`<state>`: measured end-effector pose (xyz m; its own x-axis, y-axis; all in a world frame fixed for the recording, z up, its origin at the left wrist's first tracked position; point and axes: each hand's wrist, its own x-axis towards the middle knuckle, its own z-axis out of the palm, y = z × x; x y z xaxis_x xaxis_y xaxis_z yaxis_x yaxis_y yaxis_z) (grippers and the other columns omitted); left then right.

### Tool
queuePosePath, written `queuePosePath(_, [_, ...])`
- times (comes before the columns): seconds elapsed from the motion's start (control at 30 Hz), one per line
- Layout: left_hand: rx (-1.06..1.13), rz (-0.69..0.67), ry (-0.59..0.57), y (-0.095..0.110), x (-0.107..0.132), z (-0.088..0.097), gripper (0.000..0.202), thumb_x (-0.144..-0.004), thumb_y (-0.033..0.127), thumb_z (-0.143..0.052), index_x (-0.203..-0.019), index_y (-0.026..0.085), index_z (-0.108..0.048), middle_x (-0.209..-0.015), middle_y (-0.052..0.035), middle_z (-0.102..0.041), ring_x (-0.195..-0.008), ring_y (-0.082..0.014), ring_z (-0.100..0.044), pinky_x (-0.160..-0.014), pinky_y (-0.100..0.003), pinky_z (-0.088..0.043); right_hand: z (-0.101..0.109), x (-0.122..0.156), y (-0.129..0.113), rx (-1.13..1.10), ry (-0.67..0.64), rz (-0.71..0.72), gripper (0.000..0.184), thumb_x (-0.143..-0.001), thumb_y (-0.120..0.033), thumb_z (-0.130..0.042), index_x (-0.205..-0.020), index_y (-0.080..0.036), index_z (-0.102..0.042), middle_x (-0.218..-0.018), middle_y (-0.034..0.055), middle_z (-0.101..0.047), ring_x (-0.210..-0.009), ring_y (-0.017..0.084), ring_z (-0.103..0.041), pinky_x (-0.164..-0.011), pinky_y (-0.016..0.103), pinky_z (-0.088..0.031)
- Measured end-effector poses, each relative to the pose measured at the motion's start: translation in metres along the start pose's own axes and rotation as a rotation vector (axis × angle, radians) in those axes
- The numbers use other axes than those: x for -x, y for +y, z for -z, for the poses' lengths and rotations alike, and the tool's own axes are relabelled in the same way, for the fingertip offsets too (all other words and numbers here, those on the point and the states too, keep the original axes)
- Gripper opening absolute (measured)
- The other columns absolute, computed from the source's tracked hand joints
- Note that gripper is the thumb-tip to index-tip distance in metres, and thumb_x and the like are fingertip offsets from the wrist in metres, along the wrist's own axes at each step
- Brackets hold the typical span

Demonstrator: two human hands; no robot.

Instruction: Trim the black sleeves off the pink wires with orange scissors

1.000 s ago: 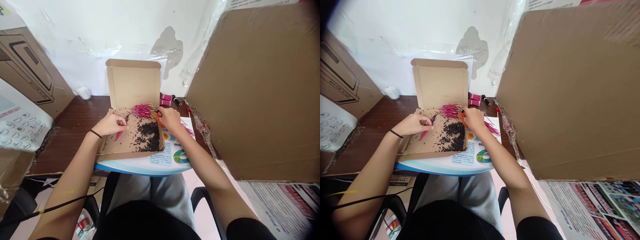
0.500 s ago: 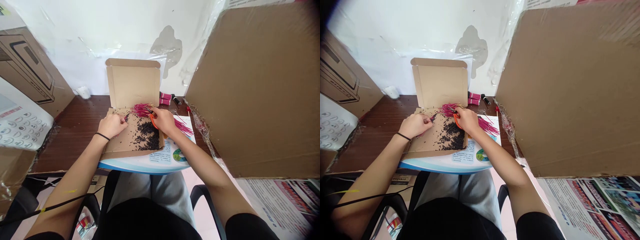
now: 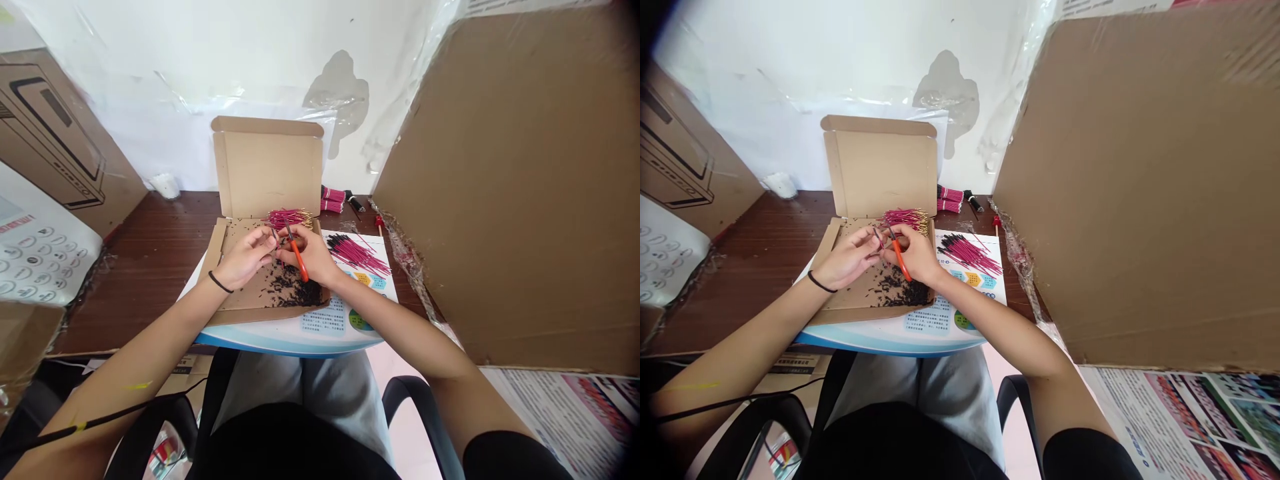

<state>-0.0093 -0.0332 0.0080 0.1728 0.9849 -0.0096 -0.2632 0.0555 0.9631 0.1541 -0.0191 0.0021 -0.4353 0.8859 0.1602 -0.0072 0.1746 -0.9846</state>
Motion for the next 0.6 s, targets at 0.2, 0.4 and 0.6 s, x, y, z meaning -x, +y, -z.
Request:
queuePosePath(0.2, [-0.015, -0.017, 0.05, -0.0003, 0.0003, 0.0016, 0.04, -0.06, 0.041, -0.087, -0.079, 0.017, -0.061, -0.072, 0.0005, -0.058, -0.058, -0.0075, -0.047, -0.047, -0.02, -0.032, -0.0014, 0.0015, -0.0071, -0.011, -0.066, -0.069, 0.043, -0.069, -0.028, -0.074, -0.104, -0.024, -0.048, -0.073, -0.0037, -0.064, -0.066, 0.016, -0.065, -0.068, 0.033, -0.054])
queuePosePath(0.4, [-0.02, -0.034, 0.061, 0.0013, 0.0013, 0.001, 0.039, -0.06, 0.04, -0.087, -0.084, 0.017, -0.065, -0.077, -0.002, -0.063, -0.062, -0.0084, -0.051, -0.049, -0.021, -0.034, -0.0013, 0.0, -0.0061, -0.03, -0.104, -0.095, 0.045, -0.072, -0.028, -0.072, -0.107, -0.023, -0.046, -0.077, -0.0016, -0.066, -0.069, 0.016, -0.067, -0.067, 0.033, -0.056])
queuePosePath(0.6, [-0.002, -0.015, 0.068, 0.0042, 0.0024, -0.0013, 0.041, -0.058, 0.04, -0.088, -0.08, 0.016, -0.063, -0.071, -0.0002, -0.061, -0.064, -0.0089, -0.053, -0.051, -0.02, -0.036, 0.0, -0.0004, 0.0004, 0.002, -0.108, -0.074, 0.044, -0.07, -0.027, -0.072, -0.108, -0.024, -0.049, -0.079, -0.0016, -0.065, -0.069, 0.016, -0.065, -0.067, 0.032, -0.054])
